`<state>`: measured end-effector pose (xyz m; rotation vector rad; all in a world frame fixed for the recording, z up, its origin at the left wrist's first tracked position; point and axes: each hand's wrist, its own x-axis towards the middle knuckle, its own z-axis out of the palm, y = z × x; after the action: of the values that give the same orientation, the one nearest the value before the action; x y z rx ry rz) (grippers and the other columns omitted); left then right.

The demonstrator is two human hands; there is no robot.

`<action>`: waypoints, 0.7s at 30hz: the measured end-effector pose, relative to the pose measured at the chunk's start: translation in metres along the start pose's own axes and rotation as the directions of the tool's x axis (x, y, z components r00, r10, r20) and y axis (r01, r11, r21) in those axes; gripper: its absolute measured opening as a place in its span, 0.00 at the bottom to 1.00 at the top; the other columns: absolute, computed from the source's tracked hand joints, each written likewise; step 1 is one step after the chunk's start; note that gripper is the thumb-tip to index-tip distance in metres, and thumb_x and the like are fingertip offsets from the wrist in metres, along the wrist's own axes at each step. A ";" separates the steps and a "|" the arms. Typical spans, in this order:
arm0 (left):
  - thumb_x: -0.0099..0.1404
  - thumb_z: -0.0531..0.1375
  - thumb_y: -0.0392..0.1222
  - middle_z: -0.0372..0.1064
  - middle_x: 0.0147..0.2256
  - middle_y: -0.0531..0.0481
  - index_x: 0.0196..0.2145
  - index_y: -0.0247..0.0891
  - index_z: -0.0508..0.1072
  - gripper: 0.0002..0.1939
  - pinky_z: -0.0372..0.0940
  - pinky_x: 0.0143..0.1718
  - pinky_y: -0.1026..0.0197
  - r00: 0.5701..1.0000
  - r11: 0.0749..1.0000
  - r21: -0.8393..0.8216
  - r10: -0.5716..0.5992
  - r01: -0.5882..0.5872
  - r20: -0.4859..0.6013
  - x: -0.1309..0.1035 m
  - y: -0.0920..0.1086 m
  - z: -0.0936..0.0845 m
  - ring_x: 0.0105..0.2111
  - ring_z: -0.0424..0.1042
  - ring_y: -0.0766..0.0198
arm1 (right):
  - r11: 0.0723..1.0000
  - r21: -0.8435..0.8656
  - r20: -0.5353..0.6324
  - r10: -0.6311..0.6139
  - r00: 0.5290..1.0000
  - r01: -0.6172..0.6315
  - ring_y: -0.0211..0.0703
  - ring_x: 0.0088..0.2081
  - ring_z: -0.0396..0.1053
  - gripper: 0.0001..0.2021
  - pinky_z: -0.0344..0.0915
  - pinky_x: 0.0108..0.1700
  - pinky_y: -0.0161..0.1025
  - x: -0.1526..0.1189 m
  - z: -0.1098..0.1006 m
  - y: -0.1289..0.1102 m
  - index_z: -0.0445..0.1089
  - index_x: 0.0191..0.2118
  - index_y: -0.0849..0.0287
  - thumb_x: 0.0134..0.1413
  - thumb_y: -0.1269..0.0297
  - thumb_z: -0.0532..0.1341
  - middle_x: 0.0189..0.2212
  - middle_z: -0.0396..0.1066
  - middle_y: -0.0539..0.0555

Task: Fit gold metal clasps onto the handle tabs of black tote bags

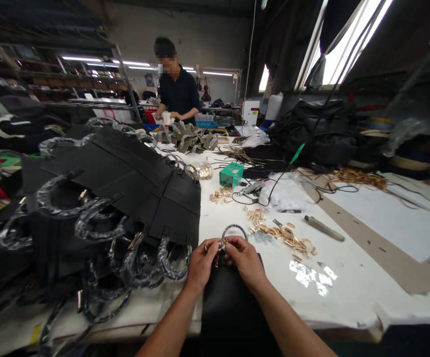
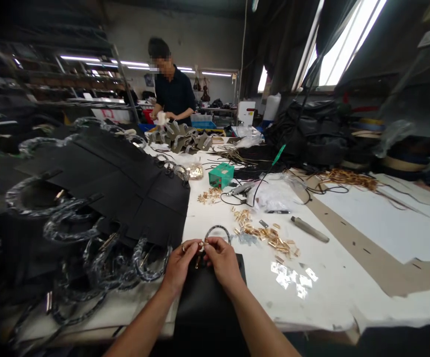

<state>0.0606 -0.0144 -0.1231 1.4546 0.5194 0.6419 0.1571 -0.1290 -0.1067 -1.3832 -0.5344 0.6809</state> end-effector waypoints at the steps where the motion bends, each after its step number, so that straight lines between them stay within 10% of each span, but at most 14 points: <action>1: 0.61 0.63 0.52 0.78 0.39 0.47 0.40 0.38 0.80 0.15 0.65 0.46 0.60 1.000 1.000 -0.001 0.012 -0.012 0.010 0.000 -0.001 0.000 0.41 0.74 0.56 | 1.000 -0.014 -0.008 -0.009 1.000 0.009 0.40 0.29 0.68 0.15 0.64 0.29 0.36 0.002 0.001 0.003 0.73 0.41 0.55 0.52 0.52 0.65 0.31 0.72 0.50; 21: 0.52 0.68 0.51 0.66 0.20 0.53 0.27 0.36 0.75 0.15 0.56 0.25 0.64 0.992 0.988 -0.084 -0.125 0.127 0.024 0.007 -0.026 -0.010 0.22 0.62 0.67 | 0.962 -0.255 0.066 0.116 0.991 -0.096 0.49 0.26 0.71 0.21 0.66 0.29 0.41 0.013 0.007 0.016 0.76 0.34 0.51 0.47 0.39 0.63 0.21 0.72 0.52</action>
<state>0.0607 -0.0022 -0.1488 1.3346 0.5579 0.5432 0.1594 -0.1143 -0.1219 -1.6359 -0.6304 0.7785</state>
